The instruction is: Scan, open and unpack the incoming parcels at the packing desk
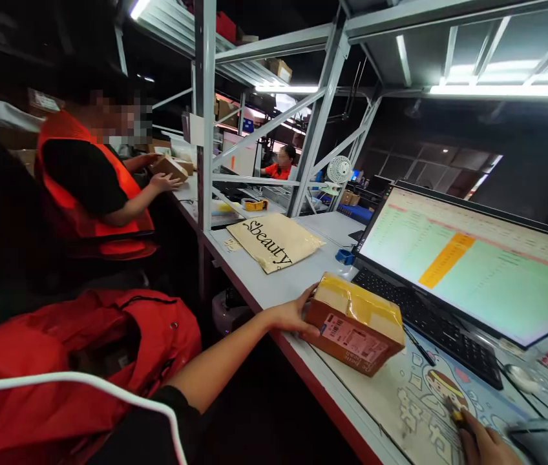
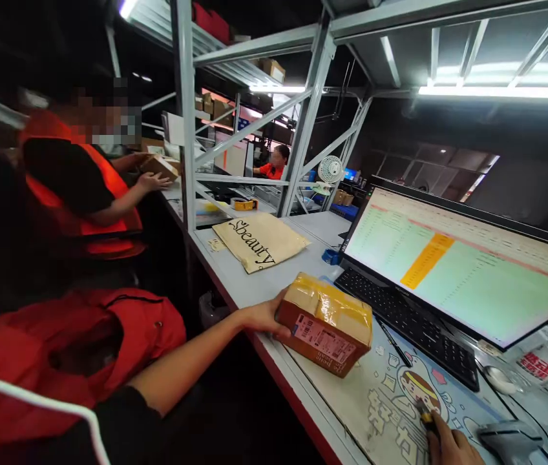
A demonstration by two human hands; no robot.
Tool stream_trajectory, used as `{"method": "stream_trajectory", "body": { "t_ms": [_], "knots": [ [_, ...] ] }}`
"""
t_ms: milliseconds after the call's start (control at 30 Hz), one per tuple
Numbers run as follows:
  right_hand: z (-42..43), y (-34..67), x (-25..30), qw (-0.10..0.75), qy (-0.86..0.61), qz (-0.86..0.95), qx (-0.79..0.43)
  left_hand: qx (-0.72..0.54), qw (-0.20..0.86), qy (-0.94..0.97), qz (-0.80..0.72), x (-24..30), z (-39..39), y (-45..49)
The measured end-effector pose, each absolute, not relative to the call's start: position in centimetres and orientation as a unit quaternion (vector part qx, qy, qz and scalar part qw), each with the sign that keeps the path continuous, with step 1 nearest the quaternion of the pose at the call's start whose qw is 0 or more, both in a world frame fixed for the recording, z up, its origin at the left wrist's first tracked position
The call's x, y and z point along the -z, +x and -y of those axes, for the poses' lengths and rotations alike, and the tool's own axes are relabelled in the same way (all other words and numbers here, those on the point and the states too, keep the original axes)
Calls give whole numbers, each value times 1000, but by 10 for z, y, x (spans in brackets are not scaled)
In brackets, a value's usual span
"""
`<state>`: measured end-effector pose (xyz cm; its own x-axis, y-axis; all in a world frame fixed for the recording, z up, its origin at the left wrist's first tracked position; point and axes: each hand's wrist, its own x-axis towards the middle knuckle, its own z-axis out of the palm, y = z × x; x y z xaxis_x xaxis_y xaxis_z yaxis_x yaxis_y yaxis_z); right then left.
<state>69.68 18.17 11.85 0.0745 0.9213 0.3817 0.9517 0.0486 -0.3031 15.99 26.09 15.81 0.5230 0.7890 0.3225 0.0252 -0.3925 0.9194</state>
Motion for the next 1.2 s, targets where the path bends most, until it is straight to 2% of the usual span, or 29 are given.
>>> {"method": "stream_trajectory", "body": {
  "t_ms": [67, 167, 300, 433, 567, 867, 1200],
  "knots": [
    [-176, 678, -139, 263, -705, 658, 32, -420, 481, 714, -286, -159, -259, 165],
    [-168, 635, -184, 295, -702, 647, -37, -445, 491, 679, -316, -159, -258, 174],
    [-184, 587, -233, 333, -653, 633, -248, -437, 497, 660, -354, -160, -264, 178],
    [-202, 563, -250, 374, -582, 592, -413, -414, 511, 648, -383, -161, -266, 176],
    [-212, 547, -257, 394, -528, 554, -509, -414, 520, 630, -401, -163, -263, 176],
    [-223, 531, -257, 377, -525, 514, -565, -404, 533, 616, -417, -162, -266, 171],
    [-207, 525, -239, 375, -520, 553, -531, -367, 526, 621, -450, -158, -267, 165]
  ]
}}
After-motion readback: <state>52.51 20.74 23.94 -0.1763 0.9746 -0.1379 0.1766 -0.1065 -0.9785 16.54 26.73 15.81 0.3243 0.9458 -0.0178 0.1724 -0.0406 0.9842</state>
